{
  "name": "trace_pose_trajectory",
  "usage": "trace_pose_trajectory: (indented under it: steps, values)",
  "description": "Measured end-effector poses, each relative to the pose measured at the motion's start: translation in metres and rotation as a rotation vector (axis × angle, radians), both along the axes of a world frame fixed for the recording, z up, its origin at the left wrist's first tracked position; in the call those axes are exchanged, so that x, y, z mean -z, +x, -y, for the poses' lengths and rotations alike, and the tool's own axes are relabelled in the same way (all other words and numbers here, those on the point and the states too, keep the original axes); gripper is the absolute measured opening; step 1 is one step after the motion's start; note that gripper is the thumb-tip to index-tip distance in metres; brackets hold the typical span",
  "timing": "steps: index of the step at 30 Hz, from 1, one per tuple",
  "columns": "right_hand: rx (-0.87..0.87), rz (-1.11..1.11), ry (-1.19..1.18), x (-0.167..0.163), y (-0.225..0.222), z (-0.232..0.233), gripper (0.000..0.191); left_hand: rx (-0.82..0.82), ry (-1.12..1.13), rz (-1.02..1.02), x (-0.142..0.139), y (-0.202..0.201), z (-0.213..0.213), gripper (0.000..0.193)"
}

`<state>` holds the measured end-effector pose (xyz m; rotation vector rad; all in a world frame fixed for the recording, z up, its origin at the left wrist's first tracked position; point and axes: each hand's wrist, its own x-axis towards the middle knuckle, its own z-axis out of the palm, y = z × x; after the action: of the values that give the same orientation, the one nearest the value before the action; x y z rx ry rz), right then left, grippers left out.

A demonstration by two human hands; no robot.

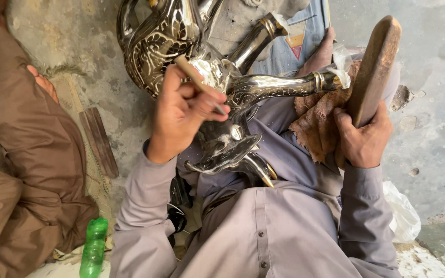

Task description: The person sits on the workshop floor holding an engraved brass vase steady with one hand while striking a small punch placed on the vase's surface with a wooden mallet held in the other hand, working the patterned decoration on the metal vessel. A second worker nearby performs similar hammering on another vase.

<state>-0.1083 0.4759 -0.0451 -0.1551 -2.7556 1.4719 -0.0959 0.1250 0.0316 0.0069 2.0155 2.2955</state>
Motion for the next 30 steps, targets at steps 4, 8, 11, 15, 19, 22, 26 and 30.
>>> trace_pose_trajectory:
  steps: [4,8,11,15,19,22,26,30]
  values:
    - [0.021,0.036,0.017,0.001,-0.003,0.0,0.037,0.056,-0.351,-0.088,0.001,-0.017,-0.012,0.029]
    - [-0.007,0.079,0.023,-0.003,-0.003,-0.002,0.04,0.106,-0.487,-0.04,-0.009,-0.024,-0.018,0.039]
    - [-0.045,0.151,0.041,-0.017,0.004,-0.004,0.042,0.132,-0.496,-0.06,-0.012,-0.026,-0.021,0.031]
    - [-0.052,0.162,-0.021,-0.036,0.016,0.006,0.043,0.179,-0.603,-0.192,-0.006,-0.033,-0.024,0.031]
    - [-0.097,0.02,0.0,-0.046,0.018,0.014,0.051,0.277,-0.779,-0.42,0.003,-0.045,-0.024,0.043]
    - [-0.166,-0.12,0.173,-0.048,0.019,0.015,0.051,0.323,-0.838,-0.432,0.004,-0.044,-0.025,0.045]
    - [-0.087,0.028,0.167,-0.048,0.019,0.012,0.049,0.362,-0.919,-0.42,-0.001,-0.04,-0.03,0.045]
    - [-0.203,-0.279,0.508,-0.055,0.015,0.011,0.052,0.48,-1.061,-0.432,-0.008,-0.039,-0.033,0.04]
